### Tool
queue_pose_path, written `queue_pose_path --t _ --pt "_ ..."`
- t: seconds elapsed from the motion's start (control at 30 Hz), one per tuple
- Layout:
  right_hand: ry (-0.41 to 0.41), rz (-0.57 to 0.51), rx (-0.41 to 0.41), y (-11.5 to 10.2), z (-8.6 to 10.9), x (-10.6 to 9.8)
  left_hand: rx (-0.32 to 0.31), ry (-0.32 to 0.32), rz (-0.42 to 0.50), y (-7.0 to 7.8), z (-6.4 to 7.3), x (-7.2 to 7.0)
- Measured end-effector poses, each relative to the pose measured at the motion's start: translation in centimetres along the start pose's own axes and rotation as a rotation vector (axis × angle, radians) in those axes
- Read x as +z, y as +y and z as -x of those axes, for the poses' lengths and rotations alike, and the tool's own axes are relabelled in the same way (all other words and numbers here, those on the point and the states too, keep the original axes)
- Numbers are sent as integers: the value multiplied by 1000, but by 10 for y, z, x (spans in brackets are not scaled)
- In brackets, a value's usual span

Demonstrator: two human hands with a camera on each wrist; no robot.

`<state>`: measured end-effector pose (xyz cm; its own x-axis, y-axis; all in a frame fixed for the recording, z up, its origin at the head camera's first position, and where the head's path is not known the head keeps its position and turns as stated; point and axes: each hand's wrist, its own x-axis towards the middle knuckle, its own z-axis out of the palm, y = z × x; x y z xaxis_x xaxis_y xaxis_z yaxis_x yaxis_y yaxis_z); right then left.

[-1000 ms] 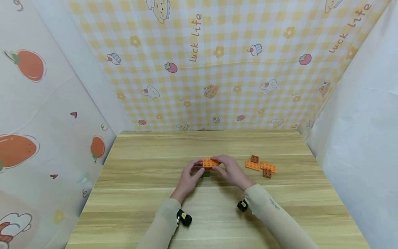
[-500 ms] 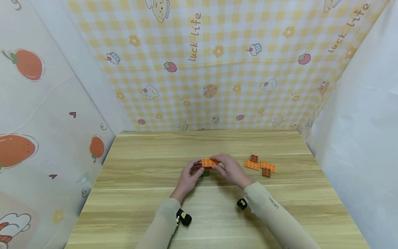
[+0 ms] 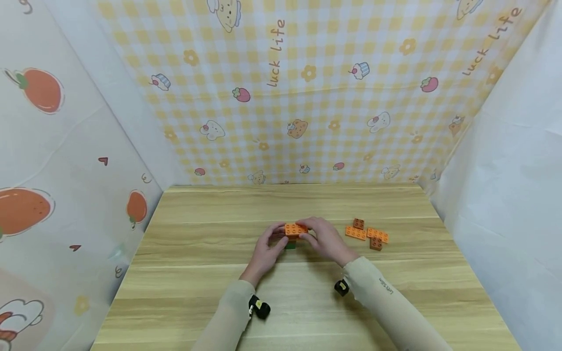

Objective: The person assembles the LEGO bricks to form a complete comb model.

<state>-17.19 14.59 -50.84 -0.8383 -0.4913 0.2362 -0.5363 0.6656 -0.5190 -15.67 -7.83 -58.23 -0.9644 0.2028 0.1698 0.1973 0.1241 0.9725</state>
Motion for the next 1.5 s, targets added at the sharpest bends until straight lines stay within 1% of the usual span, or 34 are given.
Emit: queue_pose_path --t 0.13,0.17,0.27,0.4,0.5,0.73,0.97,1.13,1.5 --pt "10 -3 -11 3 0 1 -36 11 42 5 -1 1" --pt "13 -5 -14 3 0 1 -37 14 49 7 -1 1" --pt "17 -9 -19 4 -1 2 -33 19 53 11 -2 2" --pt "13 -6 -22 4 -1 2 -8 19 44 13 -3 2" --pt "8 -15 -22 4 -1 2 6 18 40 13 -4 2" --pt "-11 -72 -3 4 -2 1 14 24 37 13 -4 3" --pt "10 -101 -48 2 -6 5 7 20 51 13 -4 2" --pt "16 -107 -49 0 -7 6 0 18 64 13 -3 3" --pt "34 -105 -53 -2 -7 8 37 22 72 10 -4 3"
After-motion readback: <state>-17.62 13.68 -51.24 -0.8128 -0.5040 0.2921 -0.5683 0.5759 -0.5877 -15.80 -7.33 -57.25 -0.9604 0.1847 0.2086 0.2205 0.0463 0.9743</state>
